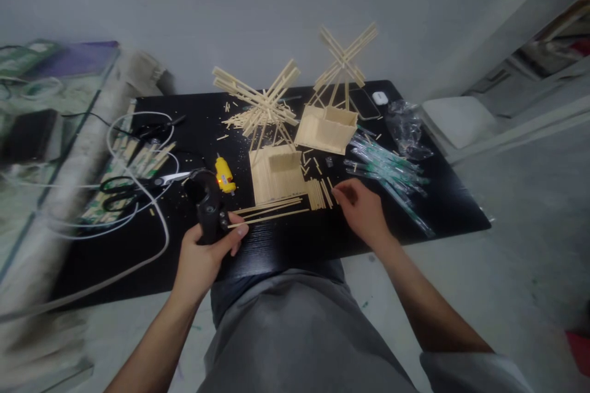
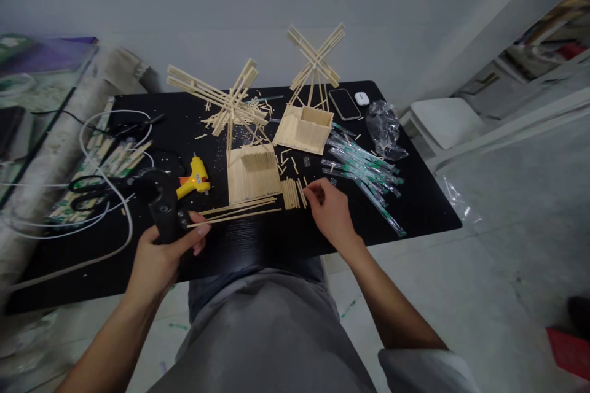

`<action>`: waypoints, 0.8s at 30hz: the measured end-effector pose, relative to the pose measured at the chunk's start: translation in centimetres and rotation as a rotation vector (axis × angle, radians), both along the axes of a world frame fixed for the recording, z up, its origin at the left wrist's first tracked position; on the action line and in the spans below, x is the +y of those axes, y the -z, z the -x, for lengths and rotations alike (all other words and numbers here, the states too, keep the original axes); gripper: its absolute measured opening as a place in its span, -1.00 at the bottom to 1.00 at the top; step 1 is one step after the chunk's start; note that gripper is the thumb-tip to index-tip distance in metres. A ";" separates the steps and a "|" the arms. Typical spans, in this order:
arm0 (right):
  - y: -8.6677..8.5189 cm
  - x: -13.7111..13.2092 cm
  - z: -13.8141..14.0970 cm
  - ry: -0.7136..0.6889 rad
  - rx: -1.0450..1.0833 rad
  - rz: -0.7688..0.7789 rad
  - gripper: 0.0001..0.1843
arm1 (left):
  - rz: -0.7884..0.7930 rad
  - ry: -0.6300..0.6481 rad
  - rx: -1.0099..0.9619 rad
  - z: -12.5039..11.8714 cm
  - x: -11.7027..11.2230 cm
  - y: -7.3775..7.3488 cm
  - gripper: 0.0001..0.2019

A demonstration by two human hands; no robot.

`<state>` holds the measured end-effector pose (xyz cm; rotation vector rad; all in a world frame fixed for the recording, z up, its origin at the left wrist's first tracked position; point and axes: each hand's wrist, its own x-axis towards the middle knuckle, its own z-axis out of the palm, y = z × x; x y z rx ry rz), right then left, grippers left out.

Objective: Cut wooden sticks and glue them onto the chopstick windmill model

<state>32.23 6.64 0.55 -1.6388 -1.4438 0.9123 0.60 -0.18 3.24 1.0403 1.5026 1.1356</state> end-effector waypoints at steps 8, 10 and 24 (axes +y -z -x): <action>1.9 3.9 -0.5 -0.038 -0.401 0.017 -0.78 | -0.125 -0.074 0.101 0.7 0.8 -1.7 -0.75; 1.7 3.7 -0.4 -0.063 -0.447 0.005 -0.77 | -0.149 -0.082 0.117 0.8 1.2 -2.1 -0.74; -0.5 -1.7 8.8 -0.577 0.109 -0.148 -0.94 | -0.447 0.144 0.535 -0.9 3.3 -5.4 -0.81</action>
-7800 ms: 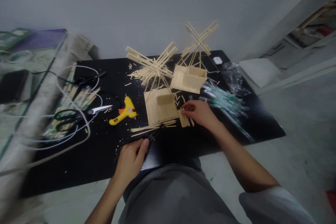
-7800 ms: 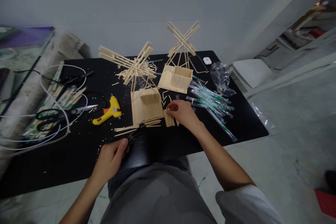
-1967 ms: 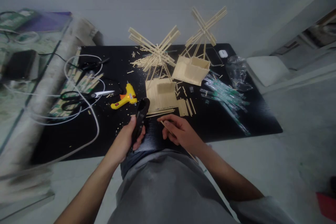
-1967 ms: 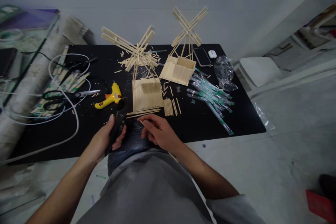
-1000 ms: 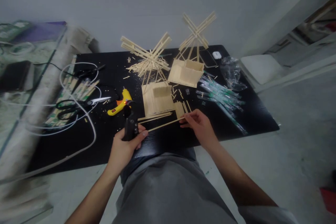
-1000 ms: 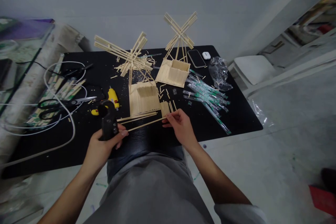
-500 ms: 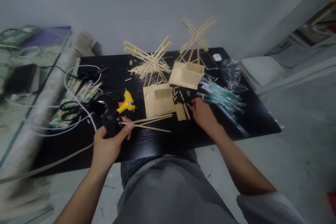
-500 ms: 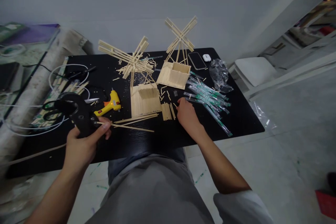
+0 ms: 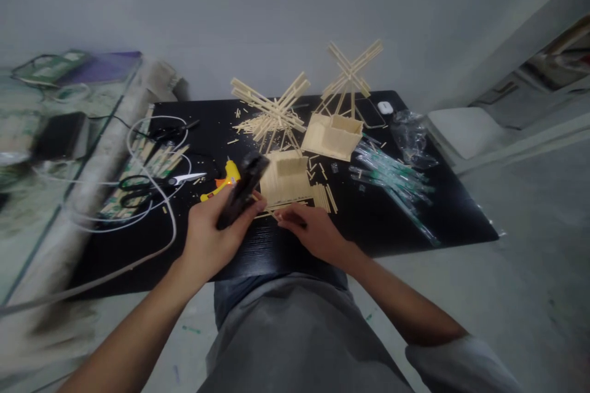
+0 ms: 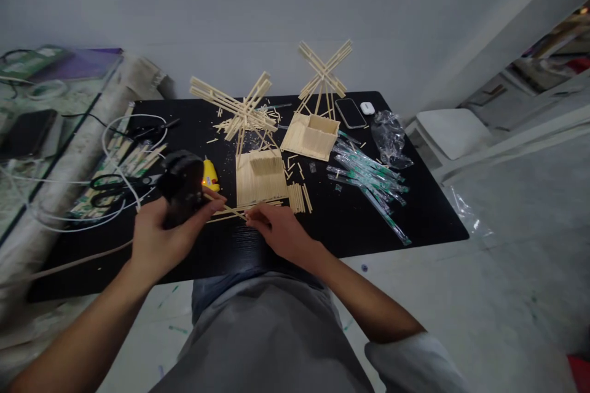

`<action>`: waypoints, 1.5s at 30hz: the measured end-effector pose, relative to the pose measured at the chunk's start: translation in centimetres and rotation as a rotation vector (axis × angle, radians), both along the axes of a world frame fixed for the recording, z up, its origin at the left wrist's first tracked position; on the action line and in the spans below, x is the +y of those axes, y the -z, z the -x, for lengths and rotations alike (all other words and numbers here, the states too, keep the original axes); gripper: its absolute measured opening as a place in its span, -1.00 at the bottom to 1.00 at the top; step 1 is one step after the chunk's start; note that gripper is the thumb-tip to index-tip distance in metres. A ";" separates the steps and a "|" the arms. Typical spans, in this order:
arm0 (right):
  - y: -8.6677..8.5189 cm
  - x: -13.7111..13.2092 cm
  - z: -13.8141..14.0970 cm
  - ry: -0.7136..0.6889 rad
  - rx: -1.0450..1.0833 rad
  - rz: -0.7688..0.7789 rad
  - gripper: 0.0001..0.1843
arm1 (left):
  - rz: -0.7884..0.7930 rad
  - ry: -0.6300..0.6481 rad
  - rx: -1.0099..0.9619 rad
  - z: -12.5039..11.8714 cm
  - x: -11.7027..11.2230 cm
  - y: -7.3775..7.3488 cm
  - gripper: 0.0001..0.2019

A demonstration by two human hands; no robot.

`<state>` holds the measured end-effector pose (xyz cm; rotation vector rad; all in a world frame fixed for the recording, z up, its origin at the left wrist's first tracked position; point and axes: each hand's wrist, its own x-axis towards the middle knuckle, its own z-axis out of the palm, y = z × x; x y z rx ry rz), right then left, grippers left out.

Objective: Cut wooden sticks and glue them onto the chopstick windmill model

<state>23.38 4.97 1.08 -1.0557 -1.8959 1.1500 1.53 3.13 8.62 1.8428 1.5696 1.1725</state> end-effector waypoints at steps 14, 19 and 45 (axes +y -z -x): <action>3.7 1.6 1.3 -0.029 -0.040 -0.072 -0.95 | -0.127 0.188 0.146 -0.2 0.7 0.5 -0.90; 3.7 1.7 1.2 -0.055 -0.059 -0.105 -0.95 | -0.071 0.194 0.120 0.2 0.6 0.4 -0.92; 4.3 0.4 1.2 -0.011 -0.042 -0.018 -0.53 | 0.103 0.031 0.915 5.2 -4.7 5.4 -0.70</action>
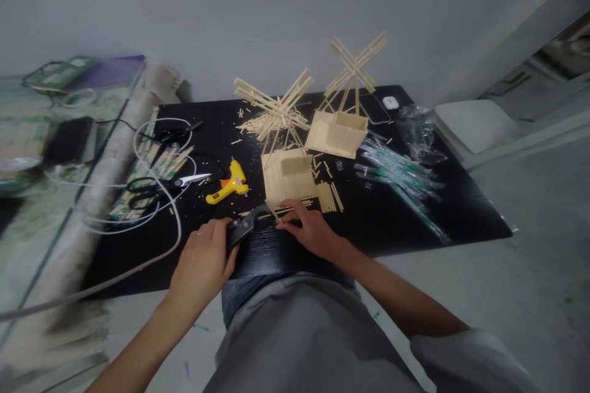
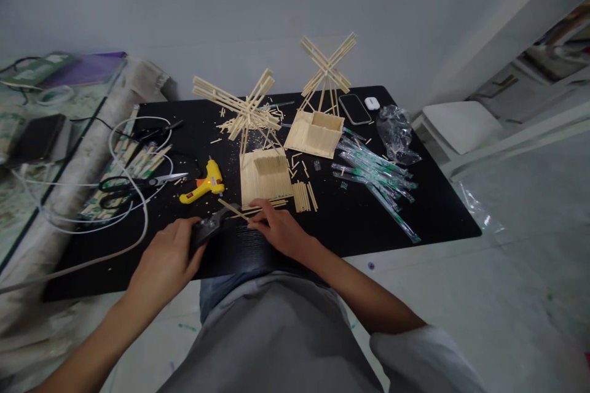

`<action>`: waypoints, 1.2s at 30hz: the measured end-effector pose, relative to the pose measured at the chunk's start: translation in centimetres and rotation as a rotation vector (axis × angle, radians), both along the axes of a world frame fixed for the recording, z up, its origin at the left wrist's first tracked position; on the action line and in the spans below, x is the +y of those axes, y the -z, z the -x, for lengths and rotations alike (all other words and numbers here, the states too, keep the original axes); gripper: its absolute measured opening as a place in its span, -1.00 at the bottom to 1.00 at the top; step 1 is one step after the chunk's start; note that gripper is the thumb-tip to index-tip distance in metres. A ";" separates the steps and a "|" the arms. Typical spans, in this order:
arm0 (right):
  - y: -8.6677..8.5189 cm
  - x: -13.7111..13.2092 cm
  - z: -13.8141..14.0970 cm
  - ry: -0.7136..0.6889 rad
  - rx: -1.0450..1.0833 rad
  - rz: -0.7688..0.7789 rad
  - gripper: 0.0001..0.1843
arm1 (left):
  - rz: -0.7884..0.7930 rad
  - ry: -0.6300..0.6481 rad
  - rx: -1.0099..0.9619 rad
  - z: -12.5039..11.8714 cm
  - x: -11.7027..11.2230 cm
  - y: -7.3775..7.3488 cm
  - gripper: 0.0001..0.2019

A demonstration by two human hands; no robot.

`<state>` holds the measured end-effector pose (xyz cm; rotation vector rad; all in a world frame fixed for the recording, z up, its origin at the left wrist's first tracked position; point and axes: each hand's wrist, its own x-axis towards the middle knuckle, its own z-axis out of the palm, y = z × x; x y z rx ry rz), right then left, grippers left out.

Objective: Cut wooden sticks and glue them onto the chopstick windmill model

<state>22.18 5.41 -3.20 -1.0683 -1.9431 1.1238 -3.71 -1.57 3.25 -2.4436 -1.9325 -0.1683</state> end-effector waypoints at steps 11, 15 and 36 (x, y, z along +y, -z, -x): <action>-0.5 -0.1 -0.3 -0.059 -0.006 0.032 -0.43 | -0.006 0.112 0.149 -3.0 0.9 -0.7 -0.74; -0.5 0.0 -0.5 -0.068 -0.011 0.021 -0.42 | 0.040 0.108 0.225 -3.2 1.3 -1.0 -0.82; -0.7 -0.4 -0.4 -0.020 0.001 0.023 -0.49 | 0.049 0.038 0.236 -2.9 1.5 -1.1 -0.71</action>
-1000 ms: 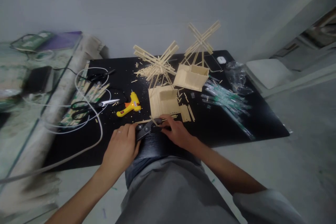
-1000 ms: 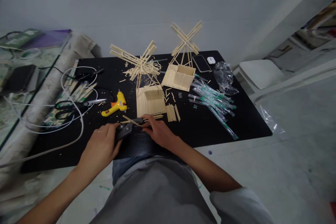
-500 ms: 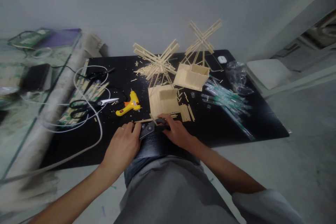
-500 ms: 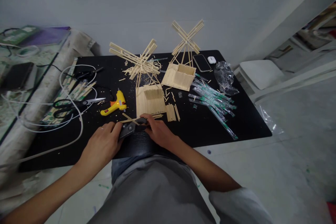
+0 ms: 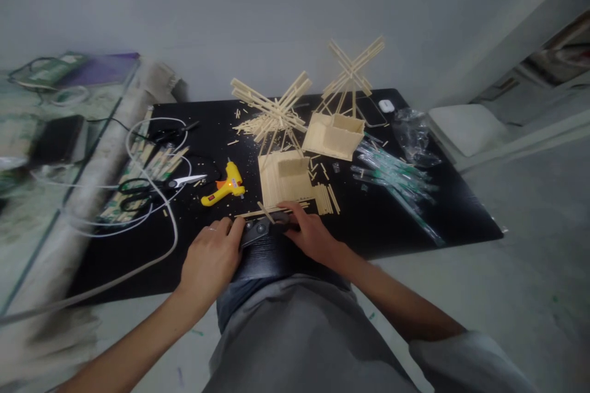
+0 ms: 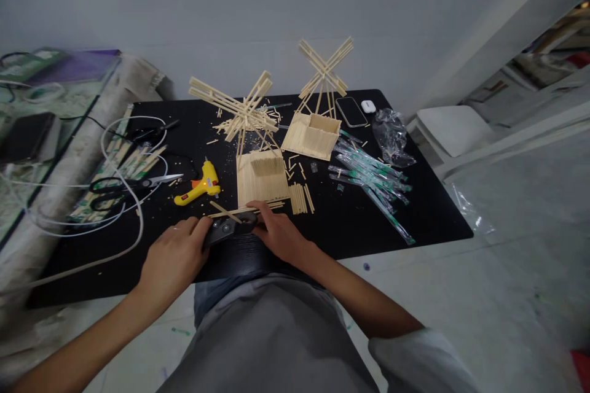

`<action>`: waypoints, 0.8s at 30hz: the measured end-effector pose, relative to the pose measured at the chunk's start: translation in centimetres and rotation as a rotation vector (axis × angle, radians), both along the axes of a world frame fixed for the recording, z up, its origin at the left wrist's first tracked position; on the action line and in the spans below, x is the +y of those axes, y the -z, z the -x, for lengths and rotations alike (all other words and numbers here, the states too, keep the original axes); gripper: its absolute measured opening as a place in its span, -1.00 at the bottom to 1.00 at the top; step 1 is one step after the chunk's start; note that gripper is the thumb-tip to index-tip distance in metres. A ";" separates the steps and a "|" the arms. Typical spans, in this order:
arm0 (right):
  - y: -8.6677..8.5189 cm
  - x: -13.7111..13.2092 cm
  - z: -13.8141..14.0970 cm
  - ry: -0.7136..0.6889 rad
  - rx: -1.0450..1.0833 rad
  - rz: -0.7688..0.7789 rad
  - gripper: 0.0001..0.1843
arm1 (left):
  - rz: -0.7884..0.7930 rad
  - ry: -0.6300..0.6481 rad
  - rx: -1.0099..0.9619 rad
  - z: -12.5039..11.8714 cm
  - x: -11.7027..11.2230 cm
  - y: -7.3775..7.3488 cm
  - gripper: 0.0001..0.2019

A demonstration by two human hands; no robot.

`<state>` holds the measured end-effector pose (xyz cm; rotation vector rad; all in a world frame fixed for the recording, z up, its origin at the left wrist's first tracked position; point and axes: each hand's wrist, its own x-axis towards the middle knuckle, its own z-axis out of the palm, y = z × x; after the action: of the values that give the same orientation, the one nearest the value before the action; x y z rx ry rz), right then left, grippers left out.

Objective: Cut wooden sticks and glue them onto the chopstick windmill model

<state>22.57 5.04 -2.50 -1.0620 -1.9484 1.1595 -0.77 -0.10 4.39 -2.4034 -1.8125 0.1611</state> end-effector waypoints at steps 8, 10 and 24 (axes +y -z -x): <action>-2.5 0.1 -5.8 0.326 -0.081 -0.013 -0.88 | -0.027 -0.178 -0.379 1.5 -0.8 1.1 -0.64; -3.1 1.2 -7.9 0.438 -0.136 -0.021 -0.91 | 0.070 -0.193 -0.555 1.5 -1.1 1.2 -0.56; -3.9 3.7 -8.6 0.480 -0.216 0.048 -0.91 | 0.330 -0.113 -0.753 -0.1 -1.1 0.5 -0.41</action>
<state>31.13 8.74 1.41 -1.6260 -1.6854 0.8539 -0.72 -1.25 3.87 -2.8303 -2.3715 -0.5571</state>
